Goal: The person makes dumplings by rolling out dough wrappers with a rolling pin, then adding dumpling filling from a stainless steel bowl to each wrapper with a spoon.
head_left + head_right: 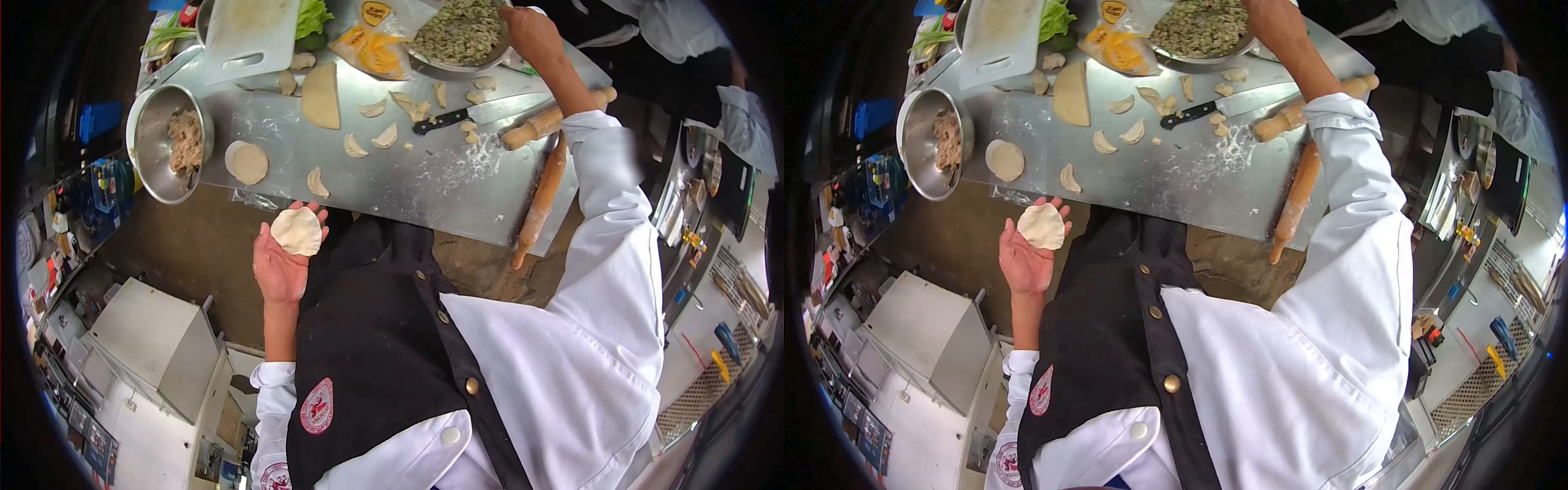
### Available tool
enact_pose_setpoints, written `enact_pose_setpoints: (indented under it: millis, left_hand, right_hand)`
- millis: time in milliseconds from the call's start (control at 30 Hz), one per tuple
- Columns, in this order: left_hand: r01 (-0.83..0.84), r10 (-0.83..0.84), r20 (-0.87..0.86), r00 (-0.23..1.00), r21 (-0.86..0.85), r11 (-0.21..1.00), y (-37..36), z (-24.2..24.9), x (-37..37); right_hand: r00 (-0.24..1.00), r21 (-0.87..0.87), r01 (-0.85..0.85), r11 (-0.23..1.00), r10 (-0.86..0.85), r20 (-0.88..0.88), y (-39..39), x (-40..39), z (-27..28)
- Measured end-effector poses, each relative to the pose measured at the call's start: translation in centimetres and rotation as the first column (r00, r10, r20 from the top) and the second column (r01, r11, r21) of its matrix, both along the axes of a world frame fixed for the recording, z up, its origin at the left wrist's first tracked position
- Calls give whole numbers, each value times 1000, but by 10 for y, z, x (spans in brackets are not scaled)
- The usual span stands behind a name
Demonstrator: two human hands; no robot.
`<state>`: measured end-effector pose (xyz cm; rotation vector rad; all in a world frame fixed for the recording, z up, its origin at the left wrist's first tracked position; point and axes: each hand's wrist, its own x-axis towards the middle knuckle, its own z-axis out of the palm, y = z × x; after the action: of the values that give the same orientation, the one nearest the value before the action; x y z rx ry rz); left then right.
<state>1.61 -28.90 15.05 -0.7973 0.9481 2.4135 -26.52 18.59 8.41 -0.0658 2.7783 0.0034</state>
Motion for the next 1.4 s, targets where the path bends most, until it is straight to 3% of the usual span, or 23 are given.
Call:
enact_pose_setpoints:
  millis: [67,133,200,233,267,333,400,467,667,967,1200,1267,1333,1400]
  left_hand:
    - [16,-16,5,1000,9,1000,6,0,-5]
    - [66,-66,-7,998,-41,997,11,2,-8]
    - [76,-76,-6,997,-46,996,14,1,-9]
    - [85,-85,-5,996,-52,995,14,1,-10]
    - [83,-84,-5,996,-52,995,15,0,-11]
    - [62,-62,3,998,-48,997,15,0,-11]
    - [54,-54,-1,999,-37,998,14,-3,-11]
    - [42,-42,-8,999,-27,999,14,-5,-12]
    - [80,-80,-1,997,-28,996,20,-5,-16]
    - [14,-15,-8,1000,-42,999,13,-1,-9]
    - [-30,30,-1,1000,-53,998,10,2,-1]
    - [-37,36,-9,999,-52,998,9,3,0]
    - [-37,37,-13,999,-33,999,8,3,4]
    - [-26,26,-12,1000,-32,999,9,3,5]
  right_hand:
    - [895,95,-174,980,197,-399,13,10,-20]
    - [920,69,-167,984,180,-348,20,15,-28]
    - [871,76,-179,981,194,-451,14,22,-27]
    - [752,180,-230,956,292,-591,10,29,-18]
    - [752,180,-231,956,293,-591,-1,41,-10]
    - [724,-142,-6,990,-94,-684,-27,65,1]
    - [835,-446,190,874,-383,-394,-52,102,2]
    - [890,-470,299,830,-420,-176,-72,127,-28]
    - [931,-412,290,864,-354,-87,-103,143,-89]
    - [968,-369,164,915,-221,-118,-89,139,-83]
    - [959,-375,169,911,-240,-150,-89,139,-78]
    - [902,-446,68,892,-246,-354,-88,134,-61]
    - [767,-438,-49,897,-247,-592,-83,116,-40]
    - [706,-234,-43,971,-136,-695,-64,84,-25]
